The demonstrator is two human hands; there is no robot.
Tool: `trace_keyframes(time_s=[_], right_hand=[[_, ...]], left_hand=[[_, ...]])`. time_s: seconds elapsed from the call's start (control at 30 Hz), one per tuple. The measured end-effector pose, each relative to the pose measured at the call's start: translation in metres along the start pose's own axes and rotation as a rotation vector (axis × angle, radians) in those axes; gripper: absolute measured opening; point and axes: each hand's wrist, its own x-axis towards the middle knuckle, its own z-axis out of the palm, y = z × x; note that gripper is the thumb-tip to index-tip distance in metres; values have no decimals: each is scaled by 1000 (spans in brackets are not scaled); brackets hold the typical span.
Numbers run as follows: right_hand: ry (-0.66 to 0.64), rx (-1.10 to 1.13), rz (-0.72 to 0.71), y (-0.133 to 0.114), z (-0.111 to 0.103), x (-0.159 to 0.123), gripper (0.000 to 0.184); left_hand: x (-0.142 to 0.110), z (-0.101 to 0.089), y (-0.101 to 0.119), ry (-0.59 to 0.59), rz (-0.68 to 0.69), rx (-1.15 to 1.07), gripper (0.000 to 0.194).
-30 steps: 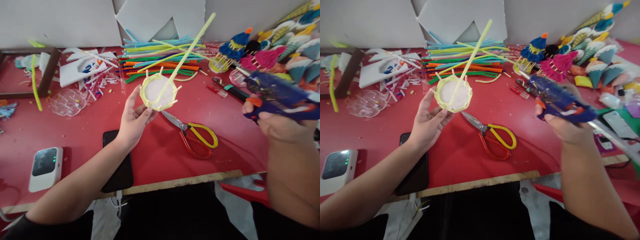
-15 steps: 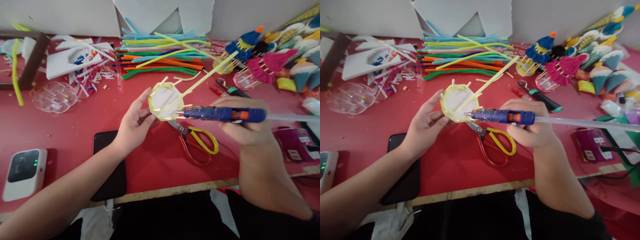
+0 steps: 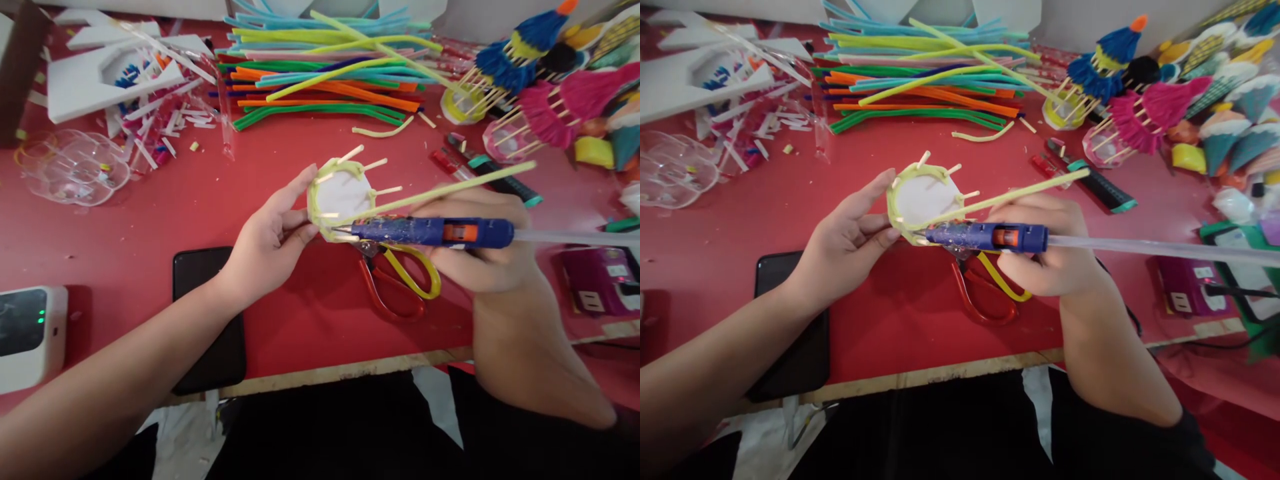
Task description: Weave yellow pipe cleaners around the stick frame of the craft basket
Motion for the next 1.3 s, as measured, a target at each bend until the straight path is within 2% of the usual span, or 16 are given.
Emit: trace_keyframes(time_s=[0.1,0.27,0.4,0.53,0.67,0.8,0.97,1.3], right_hand=[[-31,53,57,0,-1,1,20],[-2,118,55,0,0,1,15],[-13,130,115,-3,2,2,16],[-1,110,90,-4,2,2,20],[-25,81,108,-6,2,2,14],[8,39,95,-10,4,2,14],[21,-1,62,-12,8,1,14],[-5,16,68,-12,6,1,14]], left_hand=[[0,0,-1,-24,39,50,69],[0,-1,-1,-48,84,133,65],[0,1,1,-30,37,77,70],[0,2,2,-19,-12,20,72],[0,2,2,-12,-46,-16,72],[0,2,1,4,-39,-35,70],[-1,4,2,-33,27,32,62],[0,6,5,-9,-74,-86,66]])
